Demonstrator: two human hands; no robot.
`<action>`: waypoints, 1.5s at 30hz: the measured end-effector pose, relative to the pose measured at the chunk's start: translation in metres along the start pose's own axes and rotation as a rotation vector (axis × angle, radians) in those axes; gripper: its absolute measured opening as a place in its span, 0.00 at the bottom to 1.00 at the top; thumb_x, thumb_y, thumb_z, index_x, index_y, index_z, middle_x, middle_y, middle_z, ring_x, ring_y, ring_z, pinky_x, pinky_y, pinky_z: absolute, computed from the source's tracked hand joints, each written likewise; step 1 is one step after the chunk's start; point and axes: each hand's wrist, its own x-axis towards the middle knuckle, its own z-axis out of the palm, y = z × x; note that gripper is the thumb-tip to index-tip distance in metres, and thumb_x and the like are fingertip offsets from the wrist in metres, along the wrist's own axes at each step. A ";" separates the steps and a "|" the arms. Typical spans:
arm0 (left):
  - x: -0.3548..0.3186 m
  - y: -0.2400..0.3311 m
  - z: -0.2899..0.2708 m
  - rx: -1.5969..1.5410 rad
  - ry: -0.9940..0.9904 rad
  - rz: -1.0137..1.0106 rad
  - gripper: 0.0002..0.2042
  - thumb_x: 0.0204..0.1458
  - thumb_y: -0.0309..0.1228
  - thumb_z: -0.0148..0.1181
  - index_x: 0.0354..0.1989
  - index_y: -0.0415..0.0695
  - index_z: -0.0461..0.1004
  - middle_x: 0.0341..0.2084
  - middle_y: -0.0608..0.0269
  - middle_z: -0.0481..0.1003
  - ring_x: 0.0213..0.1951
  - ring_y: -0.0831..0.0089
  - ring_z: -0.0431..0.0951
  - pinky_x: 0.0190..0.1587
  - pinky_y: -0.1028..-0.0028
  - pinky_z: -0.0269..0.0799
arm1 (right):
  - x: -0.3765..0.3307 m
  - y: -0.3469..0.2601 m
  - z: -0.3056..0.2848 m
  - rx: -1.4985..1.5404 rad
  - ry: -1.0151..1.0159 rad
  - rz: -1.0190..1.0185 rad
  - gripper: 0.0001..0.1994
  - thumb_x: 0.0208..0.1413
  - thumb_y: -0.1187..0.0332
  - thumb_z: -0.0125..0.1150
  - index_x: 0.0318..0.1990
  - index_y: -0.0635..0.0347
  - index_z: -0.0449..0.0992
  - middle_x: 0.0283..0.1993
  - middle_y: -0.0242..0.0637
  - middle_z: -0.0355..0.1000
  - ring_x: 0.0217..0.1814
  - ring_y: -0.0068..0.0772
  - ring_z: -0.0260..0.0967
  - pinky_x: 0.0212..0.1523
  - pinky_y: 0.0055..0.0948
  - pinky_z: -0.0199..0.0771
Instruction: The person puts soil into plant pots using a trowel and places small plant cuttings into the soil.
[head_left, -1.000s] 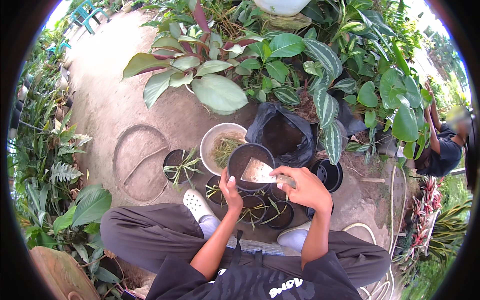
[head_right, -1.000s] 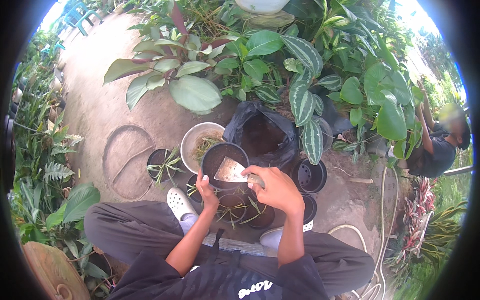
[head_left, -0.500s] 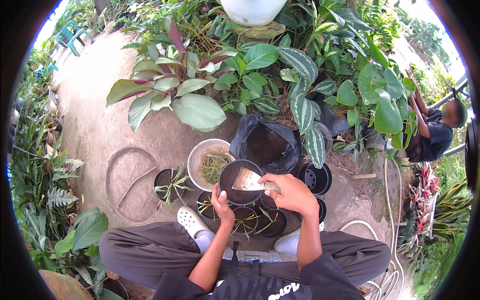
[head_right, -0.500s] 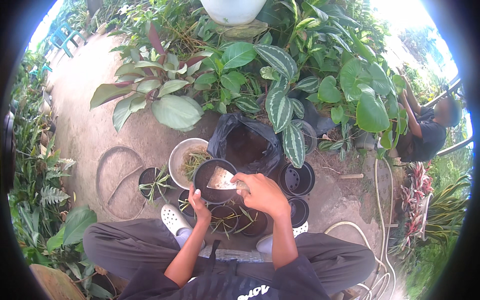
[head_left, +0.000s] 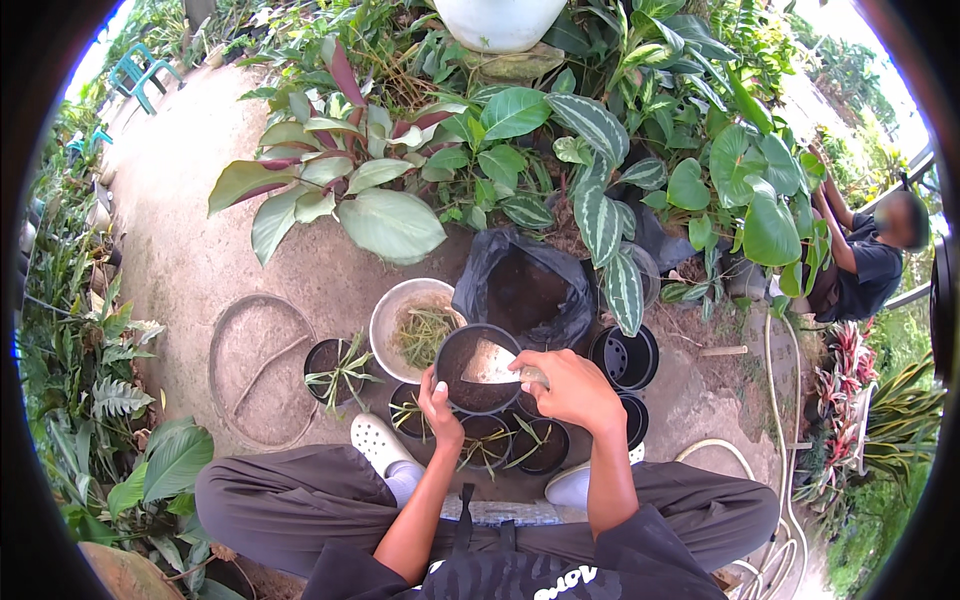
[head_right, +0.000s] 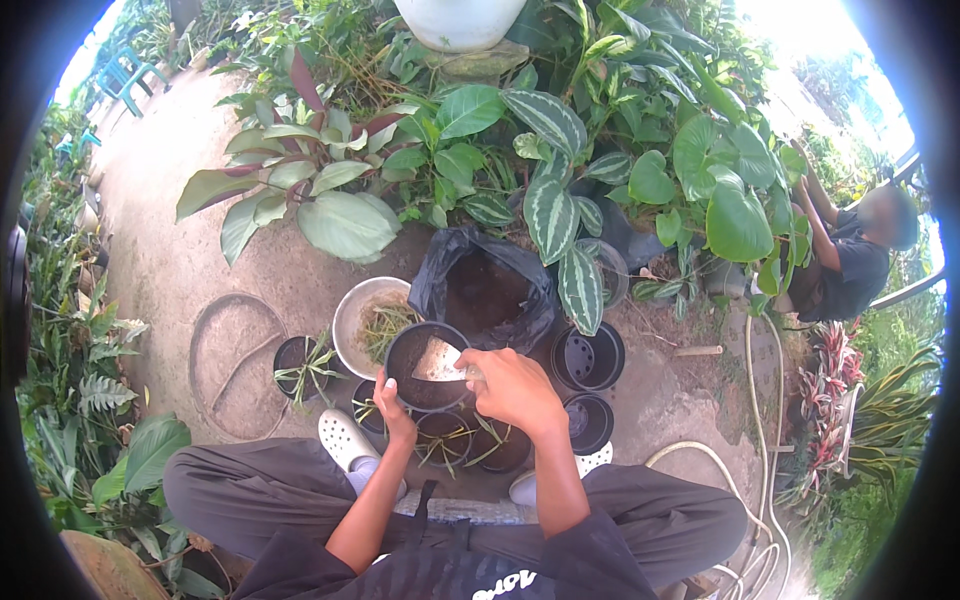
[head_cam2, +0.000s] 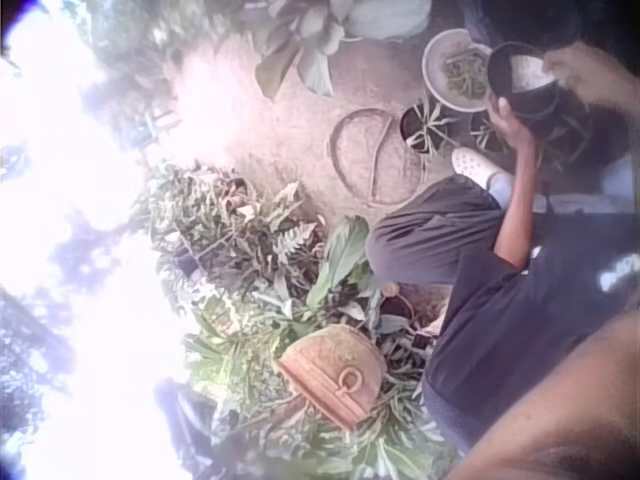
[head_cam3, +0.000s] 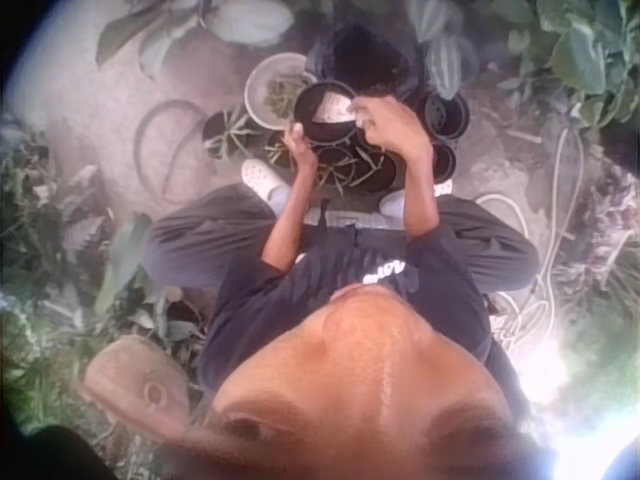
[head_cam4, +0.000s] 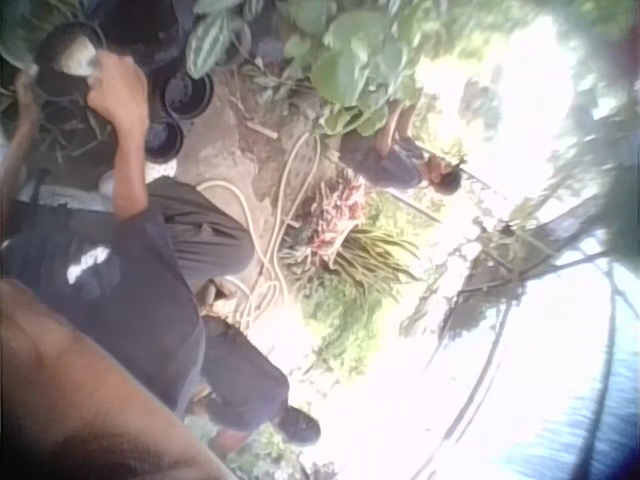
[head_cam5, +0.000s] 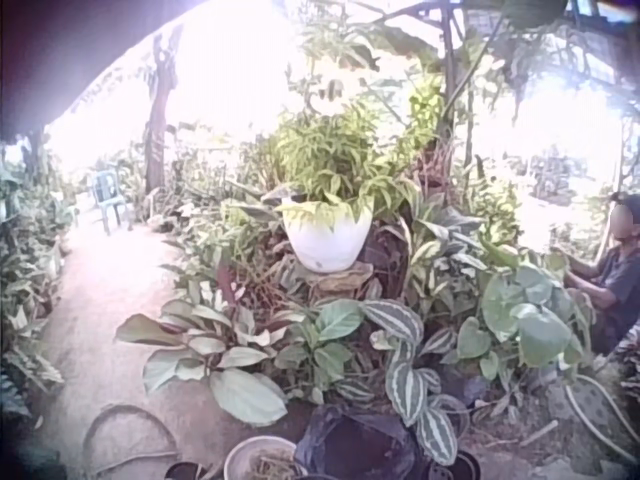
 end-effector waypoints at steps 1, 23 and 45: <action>0.000 -0.001 -0.001 0.000 -0.018 0.001 0.29 0.58 0.47 0.49 0.58 0.32 0.68 0.51 0.54 0.75 0.52 0.66 0.76 0.57 0.68 0.69 | -0.001 0.001 -0.001 -0.002 -0.003 -0.001 0.16 0.53 0.70 0.64 0.51 0.50 0.81 0.40 0.48 0.80 0.47 0.56 0.76 0.49 0.47 0.74; 0.000 0.005 0.004 -0.021 -0.007 0.043 0.34 0.56 0.51 0.49 0.57 0.28 0.68 0.49 0.49 0.75 0.52 0.64 0.73 0.59 0.66 0.65 | -0.013 0.002 -0.018 0.038 0.087 -0.116 0.16 0.47 0.73 0.63 0.46 0.54 0.82 0.43 0.44 0.81 0.48 0.53 0.77 0.48 0.44 0.74; 0.000 -0.030 -0.013 -0.134 0.146 -0.084 0.35 0.65 0.47 0.43 0.71 0.29 0.55 0.64 0.48 0.65 0.63 0.62 0.67 0.68 0.64 0.59 | -0.015 0.002 -0.019 0.018 0.047 -0.057 0.16 0.48 0.72 0.63 0.47 0.53 0.82 0.42 0.45 0.81 0.48 0.55 0.77 0.48 0.45 0.74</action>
